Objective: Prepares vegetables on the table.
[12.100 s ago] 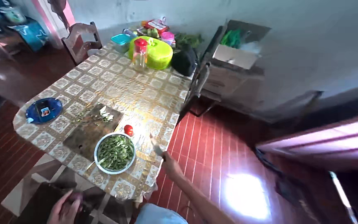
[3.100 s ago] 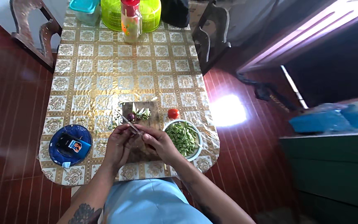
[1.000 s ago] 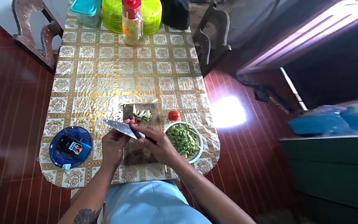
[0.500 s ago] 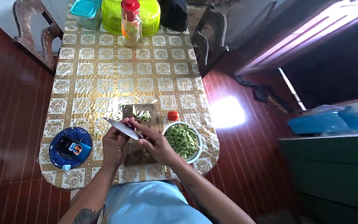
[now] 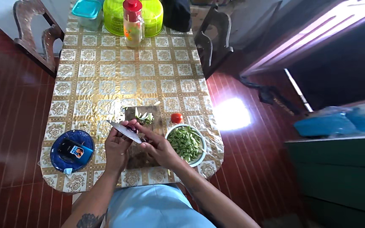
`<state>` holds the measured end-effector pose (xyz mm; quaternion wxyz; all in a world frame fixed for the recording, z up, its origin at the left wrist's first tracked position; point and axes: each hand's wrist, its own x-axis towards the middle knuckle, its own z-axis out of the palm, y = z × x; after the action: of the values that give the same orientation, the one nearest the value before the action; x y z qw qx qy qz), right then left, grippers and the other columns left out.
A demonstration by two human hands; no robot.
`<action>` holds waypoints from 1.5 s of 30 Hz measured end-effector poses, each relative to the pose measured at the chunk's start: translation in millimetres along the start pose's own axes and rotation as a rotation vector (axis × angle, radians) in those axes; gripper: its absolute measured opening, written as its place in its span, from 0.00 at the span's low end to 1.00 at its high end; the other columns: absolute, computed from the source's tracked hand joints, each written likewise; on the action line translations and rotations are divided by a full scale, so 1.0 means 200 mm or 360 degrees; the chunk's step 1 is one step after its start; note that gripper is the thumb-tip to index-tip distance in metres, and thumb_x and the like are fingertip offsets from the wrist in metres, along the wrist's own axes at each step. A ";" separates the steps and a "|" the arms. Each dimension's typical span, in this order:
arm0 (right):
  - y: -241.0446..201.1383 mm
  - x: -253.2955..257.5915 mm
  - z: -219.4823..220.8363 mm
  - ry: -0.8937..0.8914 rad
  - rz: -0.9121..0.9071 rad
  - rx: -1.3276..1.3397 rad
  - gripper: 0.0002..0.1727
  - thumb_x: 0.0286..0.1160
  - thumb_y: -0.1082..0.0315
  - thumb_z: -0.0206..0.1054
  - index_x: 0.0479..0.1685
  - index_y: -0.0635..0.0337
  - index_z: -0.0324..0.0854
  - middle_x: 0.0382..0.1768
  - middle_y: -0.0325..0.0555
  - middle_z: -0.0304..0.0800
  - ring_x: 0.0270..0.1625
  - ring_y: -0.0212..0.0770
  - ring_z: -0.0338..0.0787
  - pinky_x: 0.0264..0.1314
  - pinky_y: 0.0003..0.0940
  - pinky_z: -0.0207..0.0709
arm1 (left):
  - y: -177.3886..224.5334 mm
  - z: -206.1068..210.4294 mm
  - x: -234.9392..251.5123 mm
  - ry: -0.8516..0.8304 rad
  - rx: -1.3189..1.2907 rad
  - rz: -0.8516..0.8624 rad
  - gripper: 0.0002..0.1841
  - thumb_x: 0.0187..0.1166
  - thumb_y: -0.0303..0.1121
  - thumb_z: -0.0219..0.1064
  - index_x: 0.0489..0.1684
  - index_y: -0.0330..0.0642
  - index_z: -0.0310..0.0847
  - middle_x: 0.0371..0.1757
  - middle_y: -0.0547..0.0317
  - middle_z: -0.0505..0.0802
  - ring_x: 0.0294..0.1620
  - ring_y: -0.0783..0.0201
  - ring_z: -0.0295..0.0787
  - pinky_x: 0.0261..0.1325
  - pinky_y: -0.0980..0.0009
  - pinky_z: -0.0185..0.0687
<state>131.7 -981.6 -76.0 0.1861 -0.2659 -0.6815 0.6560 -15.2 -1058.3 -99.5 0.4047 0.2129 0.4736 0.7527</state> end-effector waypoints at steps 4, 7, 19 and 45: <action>0.01 0.01 0.00 0.0040 -0.0089 -0.0116 0.27 0.88 0.61 0.61 0.84 0.59 0.72 0.62 0.47 0.87 0.38 0.20 0.80 0.42 0.16 0.76 | 0.00 -0.01 0.00 -0.0056 -0.0029 0.0044 0.19 0.71 0.17 0.69 0.60 0.42 0.83 0.58 0.54 0.96 0.58 0.61 0.95 0.63 0.66 0.90; 0.01 0.01 0.00 0.0066 -0.0119 -0.0181 0.26 0.88 0.59 0.61 0.82 0.58 0.74 0.62 0.48 0.87 0.39 0.21 0.81 0.44 0.17 0.76 | 0.01 -0.01 0.00 -0.0058 -0.0032 0.0038 0.18 0.71 0.16 0.68 0.57 0.42 0.84 0.58 0.54 0.96 0.58 0.62 0.95 0.63 0.66 0.90; 0.01 0.01 -0.03 0.0110 0.0178 0.0321 0.23 0.90 0.65 0.55 0.81 0.55 0.76 0.33 0.33 0.80 0.21 0.20 0.68 0.23 0.17 0.64 | -0.02 -0.03 0.00 -0.0096 0.0055 0.0021 0.21 0.69 0.16 0.65 0.61 0.41 0.83 0.55 0.57 0.96 0.56 0.62 0.94 0.66 0.62 0.89; -0.01 -0.01 -0.04 -0.0079 0.0040 0.0078 0.31 0.87 0.62 0.61 0.88 0.59 0.64 0.37 0.35 0.83 0.26 0.19 0.72 0.29 0.16 0.69 | -0.01 -0.02 -0.01 -0.0171 0.0158 0.0054 0.30 0.67 0.14 0.68 0.71 0.41 0.70 0.63 0.58 0.94 0.62 0.64 0.92 0.66 0.68 0.87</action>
<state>137.4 -977.3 -72.3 0.1674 -0.2535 -0.6663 0.6810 -15.9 -1061.2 -102.1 0.4058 0.2808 0.4841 0.7226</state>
